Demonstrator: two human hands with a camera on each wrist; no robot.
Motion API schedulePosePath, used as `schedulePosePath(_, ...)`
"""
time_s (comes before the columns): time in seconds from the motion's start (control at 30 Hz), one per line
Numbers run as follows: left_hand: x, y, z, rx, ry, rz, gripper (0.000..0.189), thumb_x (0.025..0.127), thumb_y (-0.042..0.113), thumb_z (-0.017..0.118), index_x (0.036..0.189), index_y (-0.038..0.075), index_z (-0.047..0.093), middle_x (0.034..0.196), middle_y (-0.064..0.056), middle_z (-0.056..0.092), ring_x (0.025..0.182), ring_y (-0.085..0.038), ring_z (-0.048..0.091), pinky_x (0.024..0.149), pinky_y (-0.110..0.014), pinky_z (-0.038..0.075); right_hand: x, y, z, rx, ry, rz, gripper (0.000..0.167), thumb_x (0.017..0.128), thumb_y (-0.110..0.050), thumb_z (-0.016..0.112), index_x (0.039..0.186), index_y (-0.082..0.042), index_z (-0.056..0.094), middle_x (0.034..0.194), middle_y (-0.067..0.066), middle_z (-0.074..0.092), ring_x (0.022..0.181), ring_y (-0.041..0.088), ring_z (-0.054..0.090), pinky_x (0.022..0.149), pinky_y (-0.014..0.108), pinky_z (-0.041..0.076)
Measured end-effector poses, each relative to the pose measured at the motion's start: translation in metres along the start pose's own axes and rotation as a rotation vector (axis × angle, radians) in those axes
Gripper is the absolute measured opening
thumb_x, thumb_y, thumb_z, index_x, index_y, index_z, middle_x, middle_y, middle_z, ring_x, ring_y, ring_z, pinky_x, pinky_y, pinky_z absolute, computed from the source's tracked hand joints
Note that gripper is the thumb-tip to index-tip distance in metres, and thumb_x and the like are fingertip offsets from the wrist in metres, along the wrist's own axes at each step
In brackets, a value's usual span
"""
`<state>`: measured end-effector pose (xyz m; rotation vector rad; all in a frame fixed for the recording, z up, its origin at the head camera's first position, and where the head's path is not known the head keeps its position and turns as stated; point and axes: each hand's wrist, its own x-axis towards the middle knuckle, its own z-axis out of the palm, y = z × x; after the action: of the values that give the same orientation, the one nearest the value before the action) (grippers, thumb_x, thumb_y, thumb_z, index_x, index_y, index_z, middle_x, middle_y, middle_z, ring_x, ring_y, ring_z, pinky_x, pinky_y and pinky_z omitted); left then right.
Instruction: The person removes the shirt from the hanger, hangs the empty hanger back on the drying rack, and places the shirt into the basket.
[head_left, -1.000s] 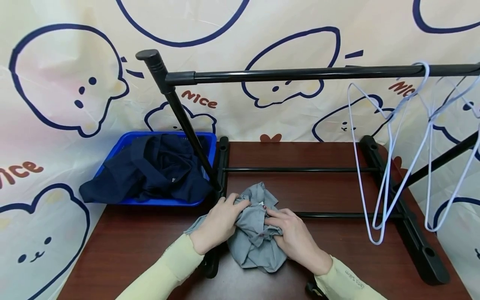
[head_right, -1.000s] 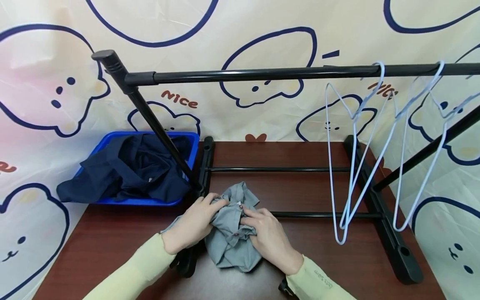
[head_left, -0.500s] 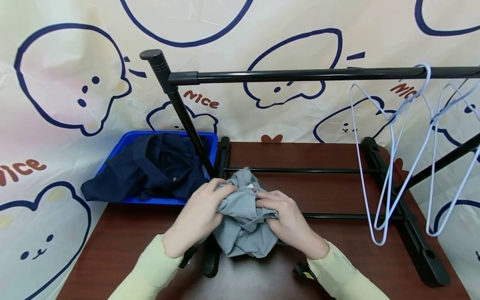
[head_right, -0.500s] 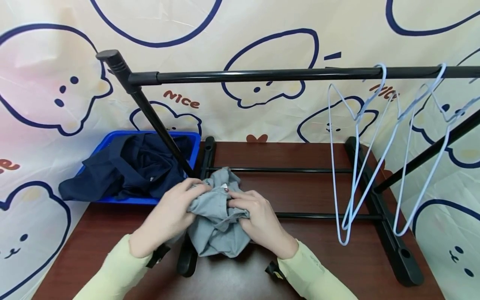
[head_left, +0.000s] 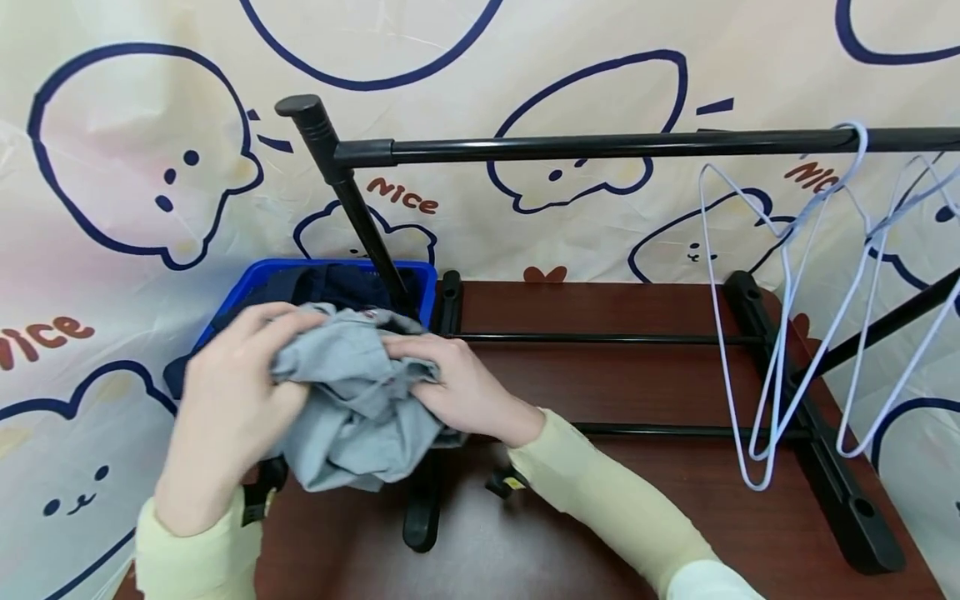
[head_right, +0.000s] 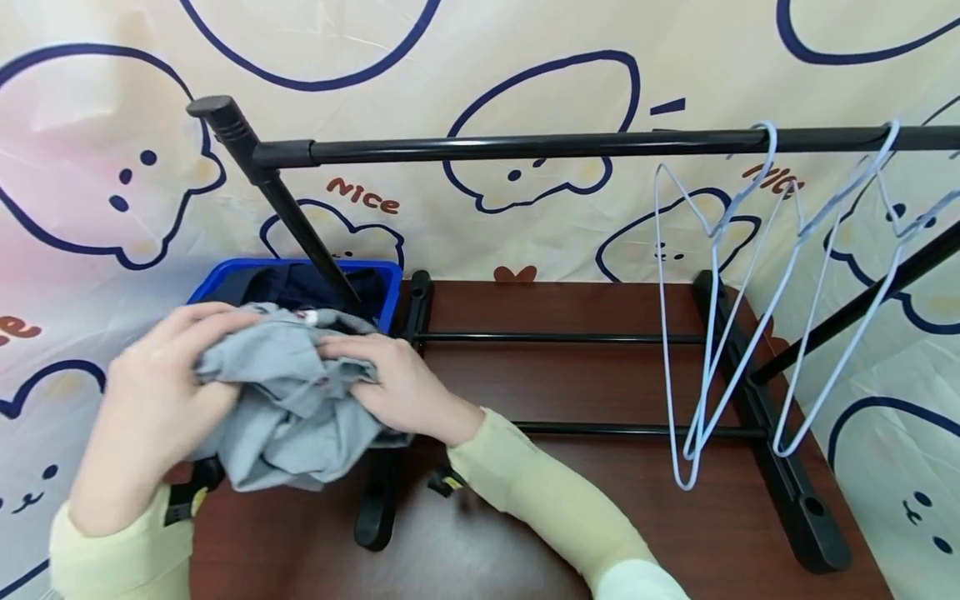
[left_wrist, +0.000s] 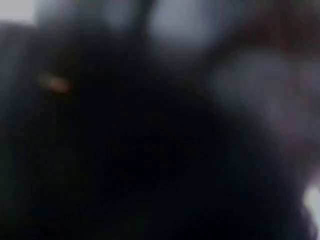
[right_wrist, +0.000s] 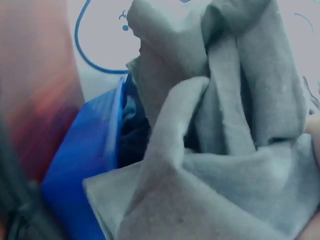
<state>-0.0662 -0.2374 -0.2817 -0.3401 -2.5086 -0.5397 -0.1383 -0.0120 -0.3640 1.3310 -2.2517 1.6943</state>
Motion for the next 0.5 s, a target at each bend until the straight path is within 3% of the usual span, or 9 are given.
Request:
schedulePosePath(0.1,0.006,-0.012,-0.014,0.021,0.125,-0.052,0.046,0.077,-0.005,0.056,0.116,0.009,0.076,0.12,-0.014,0.066,0.104,-0.04,0.063,0.086,-0.06,0.046,0.026,-0.009,0.009,-0.023,-0.052,-0.027,0.051,0.091,0.01,0.06,0.14,-0.006,0.061,0.148,0.003,0.054,0.136,0.003,0.042,0.11,0.024,0.034)
schedulePosePath(0.2,0.016,-0.028,-0.022,0.014,0.239,-0.114,0.039,0.084,-0.001,0.054,0.115,0.006,0.077,0.119,-0.016,0.068,0.109,-0.042,0.063,0.096,-0.053,0.047,0.05,-0.019,0.017,-0.112,-0.093,-0.073,0.053,0.095,0.004,0.06,0.146,-0.008,0.054,0.161,0.0,0.037,0.145,0.002,0.025,0.114,0.022,0.024)
schedulePosePath(0.3,0.031,-0.047,-0.022,-0.001,0.298,-0.189,0.035,0.09,0.004,0.055,0.117,0.005,0.077,0.12,-0.017,0.068,0.114,-0.041,0.062,0.104,-0.046,0.044,0.069,-0.023,0.024,-0.219,-0.083,-0.121,0.056,0.098,-0.004,0.062,0.152,-0.01,0.046,0.167,0.0,0.02,0.15,0.004,0.012,0.117,0.022,0.015)
schedulePosePath(0.4,0.046,-0.072,-0.013,-0.006,0.266,-0.253,0.035,0.091,0.004,0.055,0.12,0.004,0.075,0.122,-0.019,0.067,0.118,-0.041,0.06,0.105,-0.051,0.042,0.08,-0.016,0.034,-0.305,-0.047,-0.096,0.062,0.1,-0.011,0.064,0.156,-0.011,0.038,0.169,0.002,0.01,0.151,0.007,0.011,0.117,0.022,0.012)
schedulePosePath(0.5,0.054,-0.1,0.006,-0.008,0.148,-0.295,0.041,0.087,0.001,0.053,0.123,0.005,0.073,0.126,-0.021,0.065,0.122,-0.043,0.056,0.104,-0.06,0.038,0.082,-0.002,0.045,-0.38,-0.039,0.005,0.069,0.102,-0.019,0.062,0.161,-0.013,0.026,0.17,0.004,0.002,0.152,0.011,0.008,0.117,0.022,0.008)
